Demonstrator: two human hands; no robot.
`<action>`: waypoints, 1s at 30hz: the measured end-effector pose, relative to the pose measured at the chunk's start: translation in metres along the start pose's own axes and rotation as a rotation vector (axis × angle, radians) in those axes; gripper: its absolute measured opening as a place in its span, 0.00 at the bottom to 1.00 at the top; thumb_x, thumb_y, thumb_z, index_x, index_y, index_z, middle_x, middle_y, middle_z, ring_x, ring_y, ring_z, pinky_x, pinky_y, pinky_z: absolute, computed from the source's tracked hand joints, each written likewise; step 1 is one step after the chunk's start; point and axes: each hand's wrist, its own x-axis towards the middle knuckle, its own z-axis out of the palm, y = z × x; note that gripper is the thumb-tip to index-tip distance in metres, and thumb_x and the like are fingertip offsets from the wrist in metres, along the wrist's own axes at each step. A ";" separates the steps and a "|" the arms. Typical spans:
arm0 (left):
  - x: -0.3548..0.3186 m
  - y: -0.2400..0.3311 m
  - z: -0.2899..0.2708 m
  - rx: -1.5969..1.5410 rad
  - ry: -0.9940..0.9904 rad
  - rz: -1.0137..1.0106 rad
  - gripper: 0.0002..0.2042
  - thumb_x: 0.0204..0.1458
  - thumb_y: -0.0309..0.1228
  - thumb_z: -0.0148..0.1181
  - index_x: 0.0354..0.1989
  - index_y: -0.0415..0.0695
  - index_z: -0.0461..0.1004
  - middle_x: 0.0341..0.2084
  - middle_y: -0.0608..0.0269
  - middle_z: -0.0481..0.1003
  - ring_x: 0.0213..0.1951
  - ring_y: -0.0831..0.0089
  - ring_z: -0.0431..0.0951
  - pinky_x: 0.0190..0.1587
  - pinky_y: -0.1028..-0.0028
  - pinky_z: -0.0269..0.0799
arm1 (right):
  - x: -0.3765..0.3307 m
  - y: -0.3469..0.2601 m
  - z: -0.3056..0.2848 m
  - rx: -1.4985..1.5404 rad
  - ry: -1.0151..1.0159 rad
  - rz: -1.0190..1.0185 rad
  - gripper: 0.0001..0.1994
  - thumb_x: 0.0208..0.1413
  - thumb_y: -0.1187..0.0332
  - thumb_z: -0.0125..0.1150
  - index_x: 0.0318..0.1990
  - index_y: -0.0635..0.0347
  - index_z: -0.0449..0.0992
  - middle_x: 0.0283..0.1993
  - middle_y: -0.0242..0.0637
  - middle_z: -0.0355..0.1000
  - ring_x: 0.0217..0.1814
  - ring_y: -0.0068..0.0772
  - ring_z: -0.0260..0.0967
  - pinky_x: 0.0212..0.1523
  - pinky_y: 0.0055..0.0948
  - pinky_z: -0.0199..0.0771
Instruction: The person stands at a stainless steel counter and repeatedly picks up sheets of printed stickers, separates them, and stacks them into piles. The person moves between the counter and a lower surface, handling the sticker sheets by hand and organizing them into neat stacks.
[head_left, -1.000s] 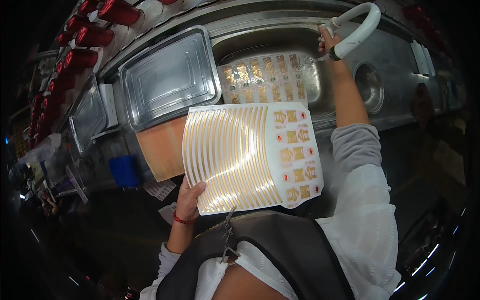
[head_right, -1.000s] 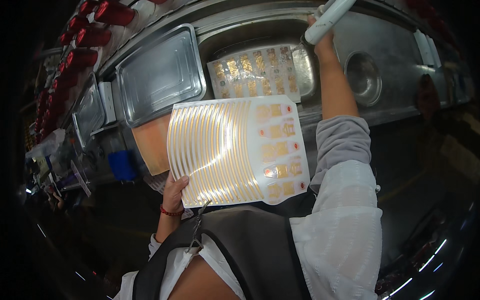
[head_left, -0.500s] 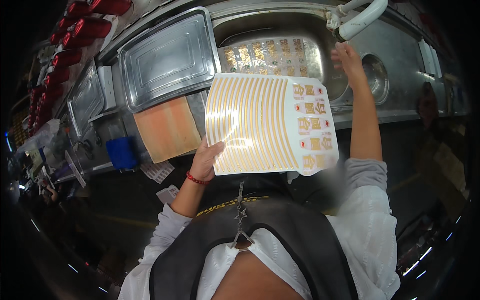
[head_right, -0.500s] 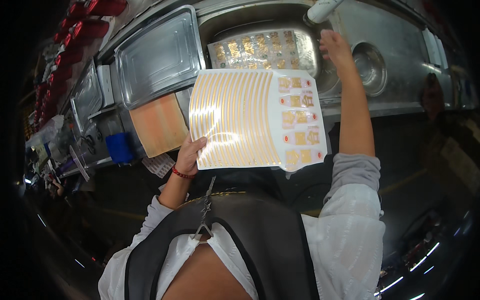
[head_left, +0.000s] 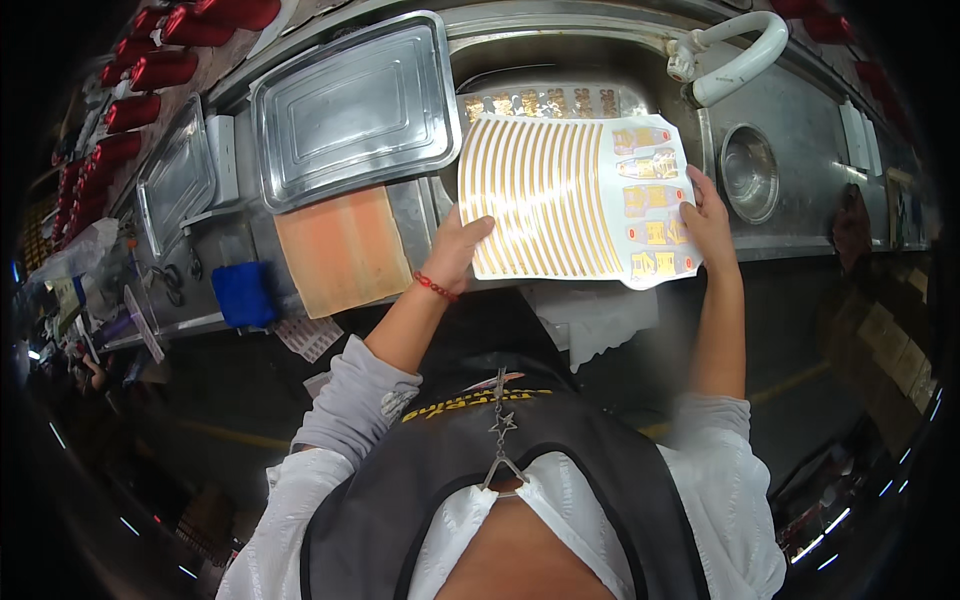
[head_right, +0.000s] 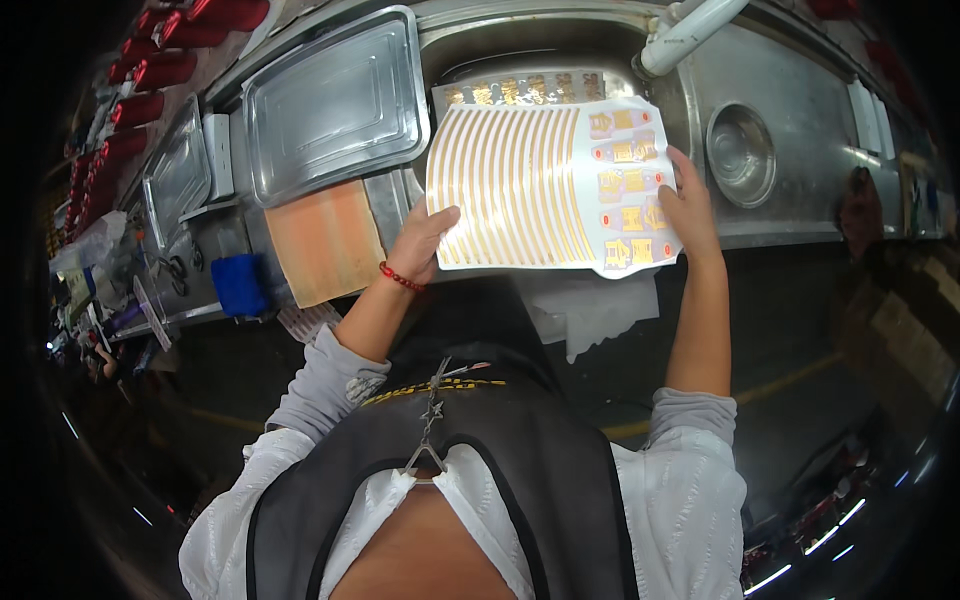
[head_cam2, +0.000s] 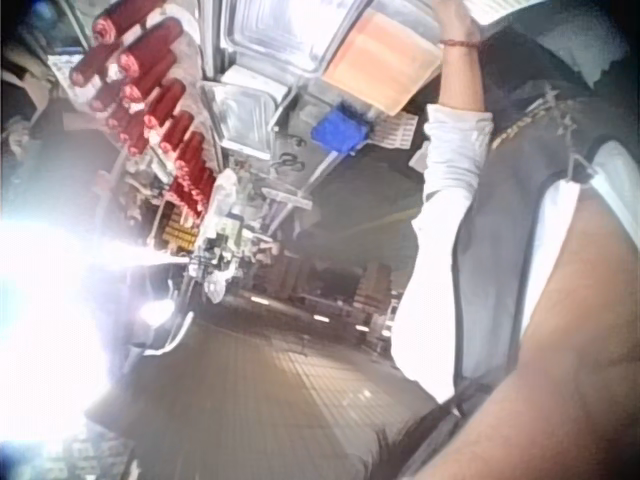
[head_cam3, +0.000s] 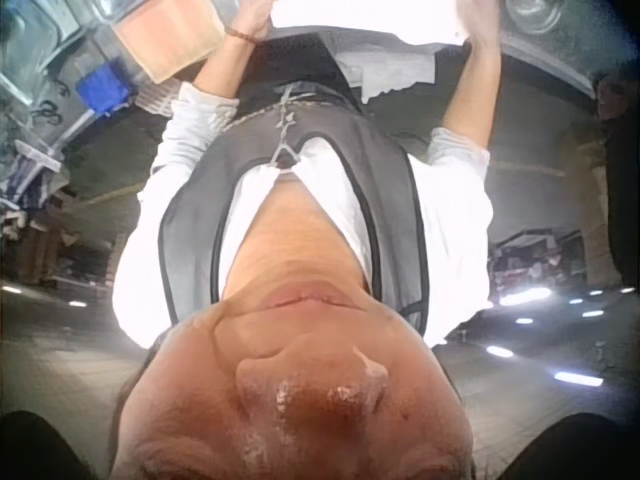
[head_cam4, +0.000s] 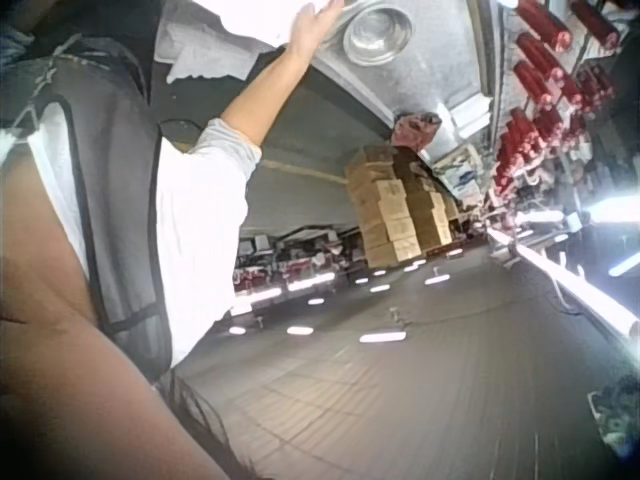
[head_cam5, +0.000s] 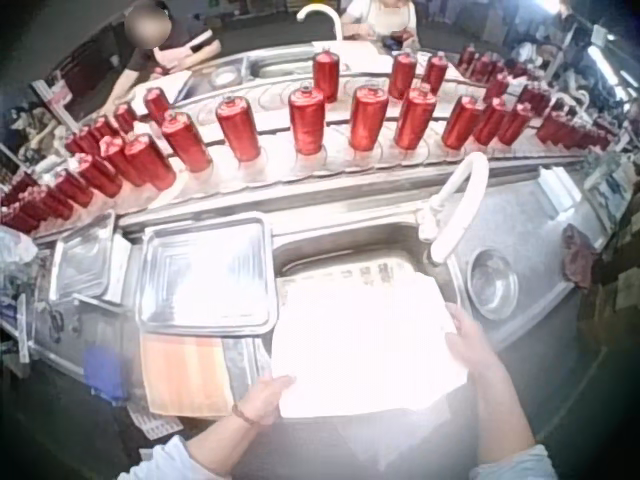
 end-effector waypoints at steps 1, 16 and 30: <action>0.014 0.001 -0.007 0.062 -0.009 0.040 0.22 0.53 0.22 0.52 0.57 0.34 0.59 0.49 0.54 0.71 0.49 0.67 0.73 0.51 0.70 0.70 | 0.014 -0.002 0.006 0.040 -0.023 0.007 0.27 0.49 0.79 0.47 0.61 0.65 0.59 0.51 0.48 0.71 0.49 0.32 0.71 0.48 0.25 0.68; 0.047 0.029 0.013 1.346 0.258 0.085 0.26 0.47 0.28 0.53 0.53 0.26 0.57 0.40 0.32 0.71 0.41 0.46 0.75 0.44 0.59 0.72 | 0.129 0.014 0.067 -1.142 -0.045 0.053 0.24 0.48 0.70 0.56 0.56 0.47 0.69 0.56 0.44 0.66 0.56 0.51 0.65 0.52 0.42 0.68; -0.066 -0.005 -0.015 1.336 0.162 0.435 0.21 0.50 0.30 0.54 0.53 0.39 0.65 0.42 0.47 0.70 0.39 0.55 0.75 0.43 0.62 0.70 | 0.093 0.016 0.185 -1.184 -0.304 -0.406 0.20 0.48 0.74 0.54 0.50 0.44 0.69 0.49 0.38 0.63 0.52 0.47 0.61 0.45 0.53 0.66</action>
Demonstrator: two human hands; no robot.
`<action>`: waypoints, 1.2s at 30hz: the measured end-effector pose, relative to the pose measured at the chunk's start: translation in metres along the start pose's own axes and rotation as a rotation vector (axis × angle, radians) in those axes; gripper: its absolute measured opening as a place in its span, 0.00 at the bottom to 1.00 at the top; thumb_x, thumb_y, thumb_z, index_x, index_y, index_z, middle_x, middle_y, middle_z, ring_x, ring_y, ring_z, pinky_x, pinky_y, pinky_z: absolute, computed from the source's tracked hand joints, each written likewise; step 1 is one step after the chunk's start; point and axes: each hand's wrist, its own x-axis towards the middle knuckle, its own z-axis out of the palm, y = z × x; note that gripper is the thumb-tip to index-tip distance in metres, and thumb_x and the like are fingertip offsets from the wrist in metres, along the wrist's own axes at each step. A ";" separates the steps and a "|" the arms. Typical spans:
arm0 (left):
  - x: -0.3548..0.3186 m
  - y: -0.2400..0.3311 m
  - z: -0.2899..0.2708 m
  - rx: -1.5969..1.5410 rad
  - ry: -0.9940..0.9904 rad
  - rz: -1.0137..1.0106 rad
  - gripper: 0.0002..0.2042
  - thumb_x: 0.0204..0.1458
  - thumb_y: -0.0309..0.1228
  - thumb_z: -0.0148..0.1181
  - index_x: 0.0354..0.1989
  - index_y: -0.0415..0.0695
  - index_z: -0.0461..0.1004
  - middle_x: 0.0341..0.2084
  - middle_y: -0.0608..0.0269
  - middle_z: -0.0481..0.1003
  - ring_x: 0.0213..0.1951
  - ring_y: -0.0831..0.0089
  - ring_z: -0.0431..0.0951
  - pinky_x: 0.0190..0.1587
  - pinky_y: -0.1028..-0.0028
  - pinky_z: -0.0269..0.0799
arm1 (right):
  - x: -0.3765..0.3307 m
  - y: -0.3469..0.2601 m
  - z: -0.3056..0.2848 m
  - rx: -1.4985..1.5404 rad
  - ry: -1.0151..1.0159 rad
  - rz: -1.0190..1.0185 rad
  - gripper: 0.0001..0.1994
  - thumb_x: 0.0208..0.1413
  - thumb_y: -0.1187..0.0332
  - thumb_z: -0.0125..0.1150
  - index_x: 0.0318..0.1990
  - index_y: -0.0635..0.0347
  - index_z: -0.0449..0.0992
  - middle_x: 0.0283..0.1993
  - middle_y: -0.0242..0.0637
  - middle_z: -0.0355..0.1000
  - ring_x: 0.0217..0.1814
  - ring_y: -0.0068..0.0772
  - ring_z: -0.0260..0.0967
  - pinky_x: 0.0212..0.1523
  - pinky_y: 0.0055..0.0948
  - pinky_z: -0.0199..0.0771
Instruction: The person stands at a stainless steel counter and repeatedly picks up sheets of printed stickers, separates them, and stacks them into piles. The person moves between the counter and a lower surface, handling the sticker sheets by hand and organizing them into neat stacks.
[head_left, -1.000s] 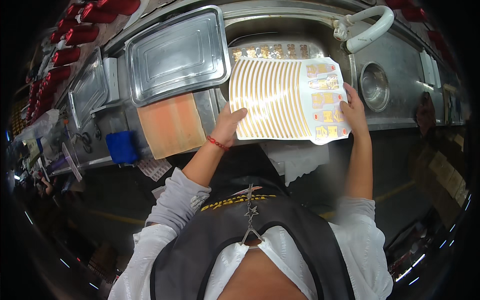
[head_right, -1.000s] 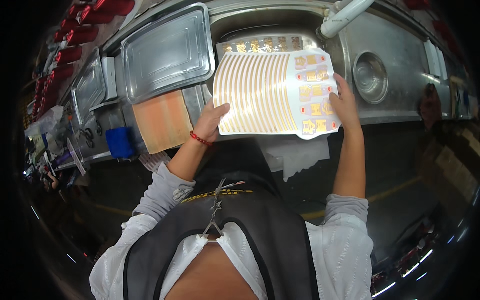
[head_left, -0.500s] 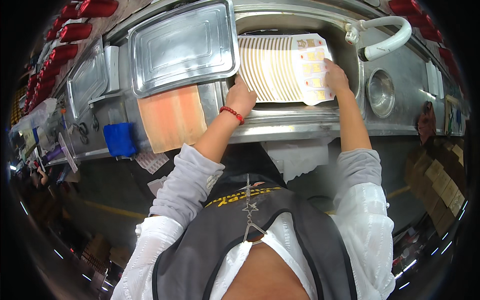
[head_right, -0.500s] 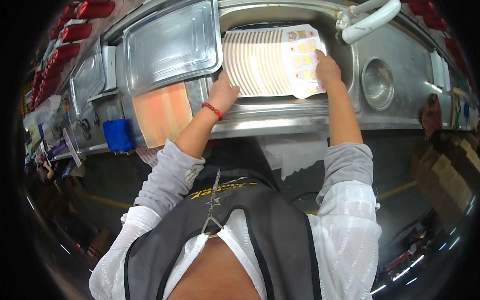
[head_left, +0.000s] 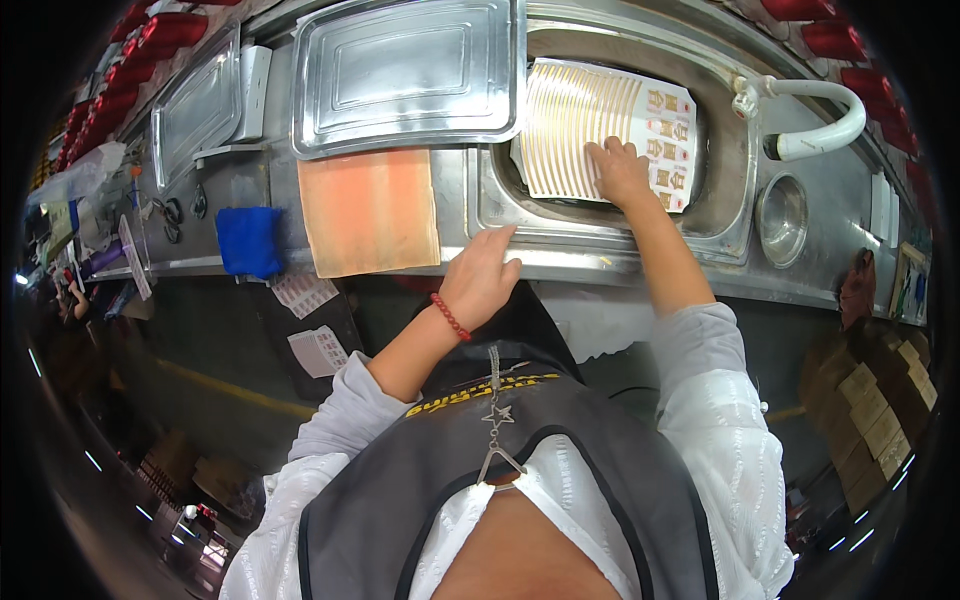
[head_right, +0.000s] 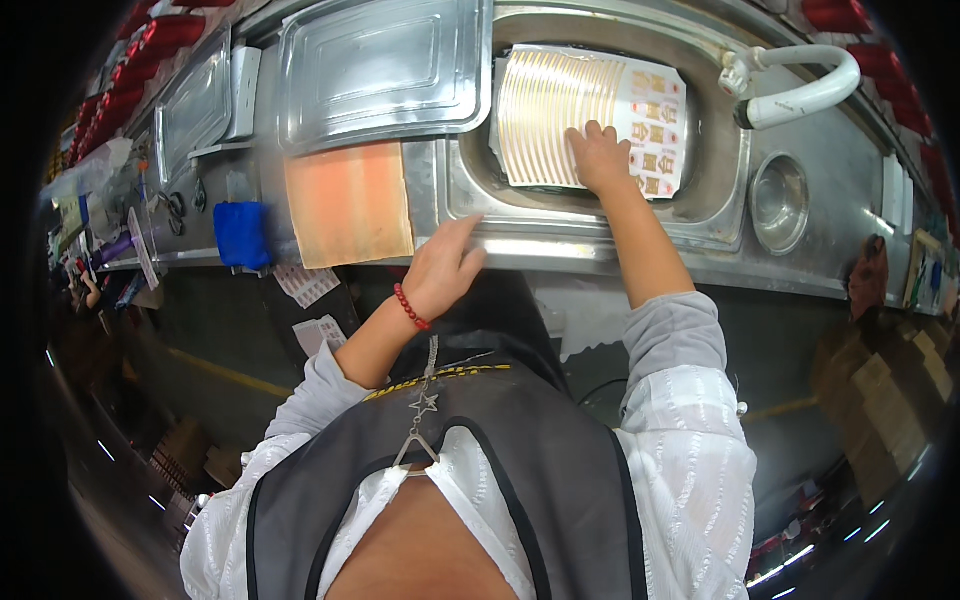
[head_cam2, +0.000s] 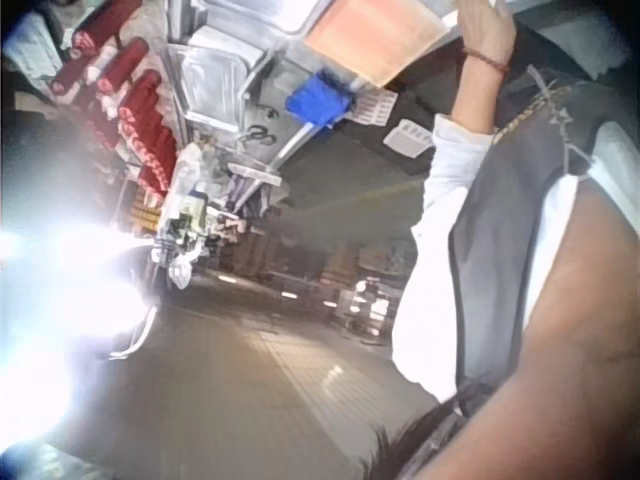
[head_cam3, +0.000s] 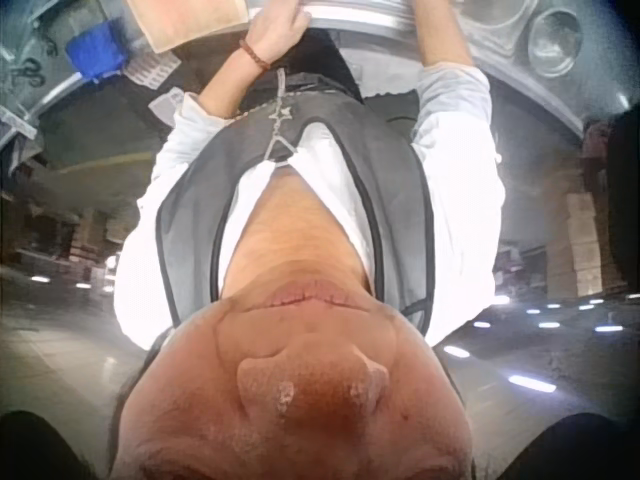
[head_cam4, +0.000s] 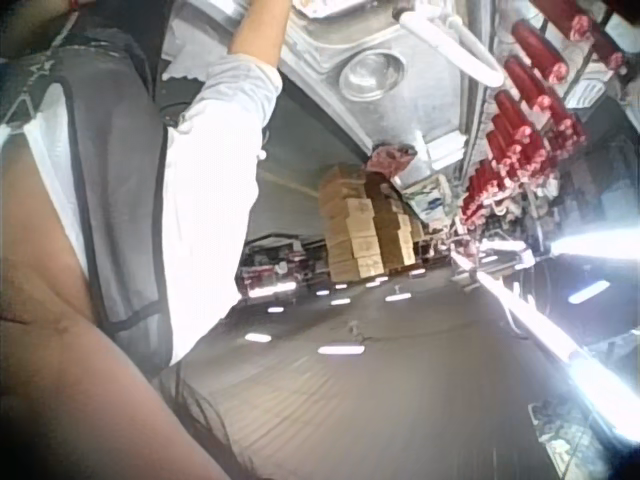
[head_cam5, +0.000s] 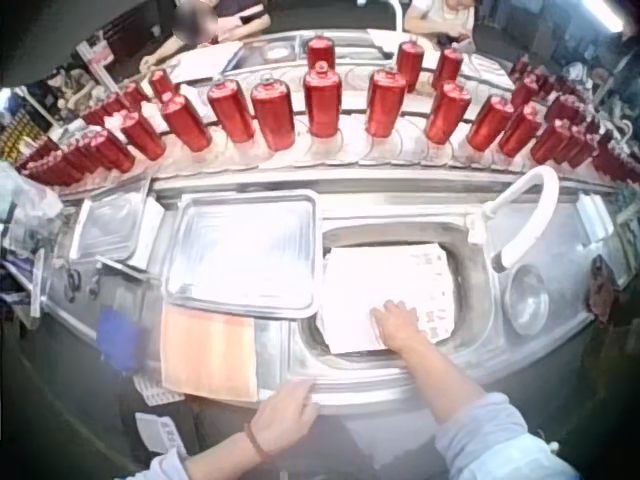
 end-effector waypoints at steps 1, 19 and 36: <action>-0.006 -0.003 -0.001 -0.015 -0.014 -0.034 0.21 0.50 0.30 0.54 0.53 0.39 0.65 0.42 0.47 0.70 0.39 0.55 0.75 0.43 0.63 0.70 | -0.001 0.000 0.000 0.000 0.022 -0.005 0.20 0.47 0.74 0.55 0.50 0.44 0.69 0.49 0.38 0.63 0.52 0.47 0.62 0.45 0.53 0.66; -0.152 -0.166 -0.114 -0.452 0.356 -0.265 0.12 0.52 0.32 0.53 0.42 0.40 0.72 0.35 0.53 0.73 0.38 0.62 0.75 0.42 0.68 0.71 | 0.000 -0.008 -0.032 0.209 0.211 -0.144 0.10 0.48 0.66 0.59 0.29 0.67 0.74 0.30 0.49 0.71 0.37 0.52 0.68 0.40 0.43 0.66; -0.357 -0.821 -0.606 -1.614 1.675 -0.429 0.24 0.51 0.35 0.59 0.56 0.43 0.63 0.52 0.50 0.68 0.55 0.58 0.69 0.55 0.61 0.65 | -0.088 -0.570 -0.103 0.347 0.396 -0.247 0.06 0.55 0.80 0.51 0.39 0.66 0.72 0.33 0.38 0.70 0.26 0.25 0.69 0.30 0.24 0.71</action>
